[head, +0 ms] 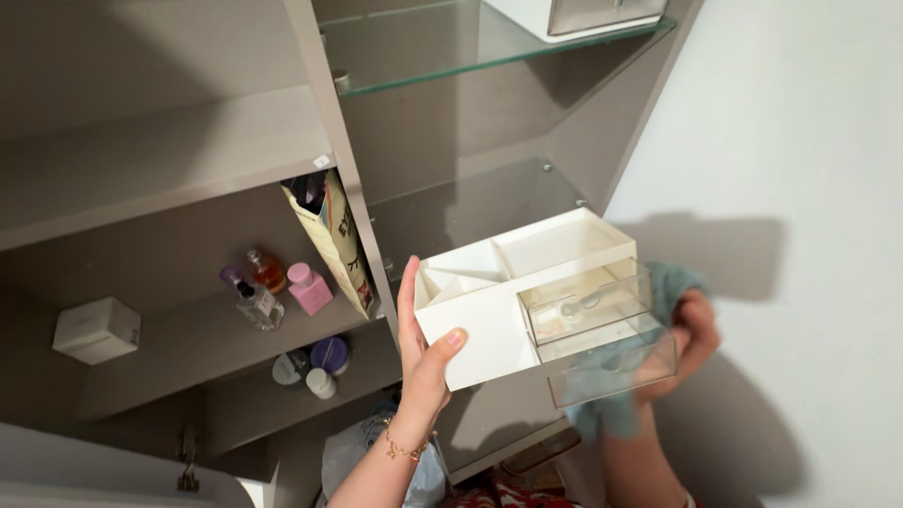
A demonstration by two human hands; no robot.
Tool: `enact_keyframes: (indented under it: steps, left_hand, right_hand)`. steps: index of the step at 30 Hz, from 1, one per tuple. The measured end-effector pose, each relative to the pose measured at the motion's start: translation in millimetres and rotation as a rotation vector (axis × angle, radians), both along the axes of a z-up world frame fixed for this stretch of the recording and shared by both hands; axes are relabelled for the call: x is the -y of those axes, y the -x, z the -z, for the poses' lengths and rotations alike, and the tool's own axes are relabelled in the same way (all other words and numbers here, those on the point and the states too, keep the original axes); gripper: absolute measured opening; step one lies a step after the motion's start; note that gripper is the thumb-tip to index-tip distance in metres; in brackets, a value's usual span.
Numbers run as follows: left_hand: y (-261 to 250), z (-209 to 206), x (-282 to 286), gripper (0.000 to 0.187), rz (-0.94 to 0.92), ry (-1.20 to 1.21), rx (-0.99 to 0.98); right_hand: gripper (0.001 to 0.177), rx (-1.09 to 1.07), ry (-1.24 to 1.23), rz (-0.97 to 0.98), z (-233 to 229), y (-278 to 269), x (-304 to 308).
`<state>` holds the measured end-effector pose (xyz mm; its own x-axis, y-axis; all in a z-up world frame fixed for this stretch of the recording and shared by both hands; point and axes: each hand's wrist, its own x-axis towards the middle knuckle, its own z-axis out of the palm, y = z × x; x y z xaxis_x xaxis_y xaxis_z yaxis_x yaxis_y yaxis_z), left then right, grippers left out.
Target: The person cleans the glass shelves of a wall-mounted cabinet using a spray bottle and a blue cloth. They remove small items, spray cleaner, wipe the surfaces, and then return the items to the shelves.
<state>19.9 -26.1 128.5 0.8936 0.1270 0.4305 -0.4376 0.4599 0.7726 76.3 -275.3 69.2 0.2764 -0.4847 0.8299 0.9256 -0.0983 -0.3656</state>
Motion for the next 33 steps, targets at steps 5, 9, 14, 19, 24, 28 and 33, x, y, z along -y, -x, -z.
enact_keyframes:
  steps: [5, 9, 14, 19, 24, 28, 33]
  left_hand:
    - [-7, 12, 0, 0.108, -0.044, 0.007, -0.026]
    - [-10, 20, -5, 0.107, -0.062, 0.016, -0.001]
    - [-12, 17, -5, 0.107, -0.108, -0.006, 0.057]
    - [-5, -16, -12, 0.113, -0.155, -0.007, 0.093]
    - [-11, -95, -35, 0.112, -0.303, -0.138, 0.345]
    - [-22, -156, -40, 0.103, -0.439, -0.273, 0.554]
    - [-64, -199, -39, 0.093, -0.710, -0.501, 0.662]
  right_hand:
    - [0.077, -0.032, 0.040, -0.412, -26, 17, -23]
    - [0.072, -0.351, 0.125, -0.209, -23, 13, -22]
    - [0.062, -0.411, 0.095, -0.165, -10, 6, -23]
    - [0.049, -0.343, -0.230, -0.410, 15, -23, -5]
    - [0.020, -0.424, -0.314, -0.409, 37, -48, 15]
    - [0.014, -0.532, -0.180, -0.346, 49, -57, 9]
    - [0.012, -0.597, -0.079, -0.406, 48, -67, 0]
